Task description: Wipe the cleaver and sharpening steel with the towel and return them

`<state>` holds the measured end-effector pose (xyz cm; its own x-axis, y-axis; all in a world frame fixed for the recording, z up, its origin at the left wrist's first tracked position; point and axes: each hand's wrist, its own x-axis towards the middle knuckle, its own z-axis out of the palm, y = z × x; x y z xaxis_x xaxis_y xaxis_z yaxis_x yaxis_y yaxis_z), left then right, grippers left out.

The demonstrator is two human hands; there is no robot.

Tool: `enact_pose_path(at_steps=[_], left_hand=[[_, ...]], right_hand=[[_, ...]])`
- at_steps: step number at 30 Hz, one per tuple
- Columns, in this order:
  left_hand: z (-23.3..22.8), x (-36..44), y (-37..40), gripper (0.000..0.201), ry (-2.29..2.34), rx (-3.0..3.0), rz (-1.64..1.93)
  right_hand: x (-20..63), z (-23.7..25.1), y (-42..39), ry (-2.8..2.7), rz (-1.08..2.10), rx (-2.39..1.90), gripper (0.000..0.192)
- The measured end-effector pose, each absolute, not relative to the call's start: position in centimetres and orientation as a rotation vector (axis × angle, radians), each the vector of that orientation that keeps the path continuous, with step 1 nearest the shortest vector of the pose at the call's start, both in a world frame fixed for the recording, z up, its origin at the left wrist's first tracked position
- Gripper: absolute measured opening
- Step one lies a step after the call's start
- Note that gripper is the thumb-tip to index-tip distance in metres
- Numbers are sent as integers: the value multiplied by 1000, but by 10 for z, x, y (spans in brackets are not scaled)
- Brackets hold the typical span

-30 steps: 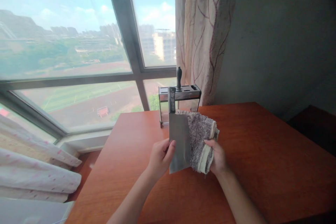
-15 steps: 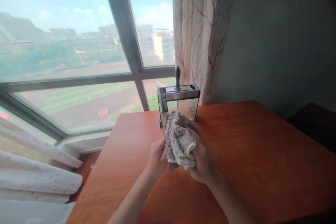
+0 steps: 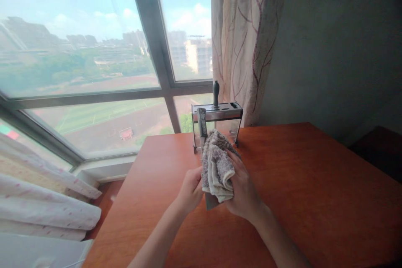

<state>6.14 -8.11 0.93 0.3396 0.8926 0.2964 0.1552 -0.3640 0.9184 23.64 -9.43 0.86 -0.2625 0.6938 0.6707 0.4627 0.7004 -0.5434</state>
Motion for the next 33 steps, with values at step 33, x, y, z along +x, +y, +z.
enact_pose_path(at_steps=[33], left_hand=[[2, 81, -89, 40, 1327, 1213, 1595]], right_hand=[[224, -13, -108, -844, 1096, -970, 45]])
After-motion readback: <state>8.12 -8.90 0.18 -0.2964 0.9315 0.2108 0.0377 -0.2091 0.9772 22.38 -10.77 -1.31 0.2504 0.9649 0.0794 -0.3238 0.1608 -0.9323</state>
